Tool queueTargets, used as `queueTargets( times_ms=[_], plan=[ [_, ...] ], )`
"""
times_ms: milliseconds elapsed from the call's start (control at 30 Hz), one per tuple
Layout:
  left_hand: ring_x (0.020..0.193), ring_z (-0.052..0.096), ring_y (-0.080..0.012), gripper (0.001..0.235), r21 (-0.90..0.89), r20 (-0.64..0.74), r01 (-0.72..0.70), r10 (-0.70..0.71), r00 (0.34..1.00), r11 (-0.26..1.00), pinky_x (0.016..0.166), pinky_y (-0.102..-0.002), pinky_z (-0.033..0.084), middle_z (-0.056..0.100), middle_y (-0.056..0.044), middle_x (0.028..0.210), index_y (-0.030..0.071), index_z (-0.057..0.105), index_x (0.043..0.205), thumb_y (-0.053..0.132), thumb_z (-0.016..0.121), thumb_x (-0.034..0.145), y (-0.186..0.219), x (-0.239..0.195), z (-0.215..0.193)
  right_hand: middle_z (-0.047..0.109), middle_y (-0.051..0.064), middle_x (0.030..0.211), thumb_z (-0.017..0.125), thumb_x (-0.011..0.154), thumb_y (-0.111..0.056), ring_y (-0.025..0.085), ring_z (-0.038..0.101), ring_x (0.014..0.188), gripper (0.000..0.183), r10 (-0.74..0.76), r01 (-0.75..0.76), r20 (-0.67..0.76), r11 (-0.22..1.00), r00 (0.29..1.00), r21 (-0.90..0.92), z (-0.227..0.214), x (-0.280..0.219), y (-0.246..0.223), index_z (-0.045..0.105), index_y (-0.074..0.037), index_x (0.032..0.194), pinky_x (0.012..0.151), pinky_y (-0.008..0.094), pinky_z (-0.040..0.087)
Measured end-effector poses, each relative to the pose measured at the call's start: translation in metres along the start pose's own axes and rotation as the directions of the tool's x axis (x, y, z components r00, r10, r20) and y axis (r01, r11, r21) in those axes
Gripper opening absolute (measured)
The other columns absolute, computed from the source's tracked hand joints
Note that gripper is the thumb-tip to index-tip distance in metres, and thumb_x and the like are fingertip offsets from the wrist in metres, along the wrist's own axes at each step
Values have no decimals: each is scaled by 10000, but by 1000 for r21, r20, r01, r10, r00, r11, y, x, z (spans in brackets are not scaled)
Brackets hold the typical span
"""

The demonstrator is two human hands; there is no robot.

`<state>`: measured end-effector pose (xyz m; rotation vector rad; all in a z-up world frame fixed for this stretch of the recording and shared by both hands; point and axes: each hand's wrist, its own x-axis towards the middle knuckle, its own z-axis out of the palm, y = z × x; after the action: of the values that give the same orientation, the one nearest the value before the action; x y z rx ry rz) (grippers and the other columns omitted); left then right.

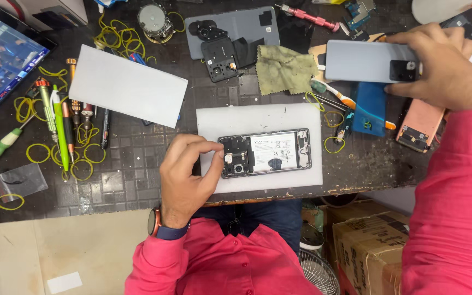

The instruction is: The person applies adhesive around the perimeter of a disassembled smartphone chassis, then aligns and attaches a new back cover. The person uses a screwdriver to remove a screw, a tube of adhesive, and a cloth to wipe the back cover before assembly.

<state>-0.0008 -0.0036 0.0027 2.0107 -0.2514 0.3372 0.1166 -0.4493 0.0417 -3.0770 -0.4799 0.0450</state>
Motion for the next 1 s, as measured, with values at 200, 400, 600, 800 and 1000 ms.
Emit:
queueTargets(
  times_ms=[200,400,600,800,1000],
  plan=[
    [898,663,-253,137,0,-12,-15,15,1000,1000,784,-343,525,649,-94,974,49,720,978,20,780,858,-1,0,-1,533,213,1376,925,628,-111,363,574,1227,863,3,9,-144,996,990,86,-8,-22,-7,603,-53,1427,1029,443,511],
    [896,662,-257,131,-8,-12,-13,13,1000,1000,790,-346,526,641,-95,967,49,721,973,17,774,857,0,1,-1,546,181,1389,808,791,-172,298,556,1285,760,213,-121,-148,876,966,467,46,-93,72,514,-8,1473,1081,426,467],
    [894,664,-257,130,-3,-10,-13,13,1000,1000,783,-349,527,644,-92,967,53,721,971,21,778,858,0,0,-1,531,123,1530,612,999,-389,209,499,1401,678,413,-592,427,500,805,632,122,-168,184,449,-47,1561,1193,402,339],
    [895,661,-260,137,1,-5,-30,30,1000,1000,787,-351,527,641,-97,970,47,718,975,15,779,857,-1,1,0,501,27,1569,611,950,-407,174,386,1452,713,568,-678,408,422,715,602,136,-232,183,486,-136,1597,1176,404,193],
    [884,662,-253,137,7,-6,-26,26,1000,1000,770,-344,524,647,-92,966,48,719,970,10,783,854,-1,1,0,607,100,1377,771,926,-337,213,548,1329,614,665,-480,106,410,739,776,100,-239,90,570,-38,1423,1183,386,397]
  ],
)
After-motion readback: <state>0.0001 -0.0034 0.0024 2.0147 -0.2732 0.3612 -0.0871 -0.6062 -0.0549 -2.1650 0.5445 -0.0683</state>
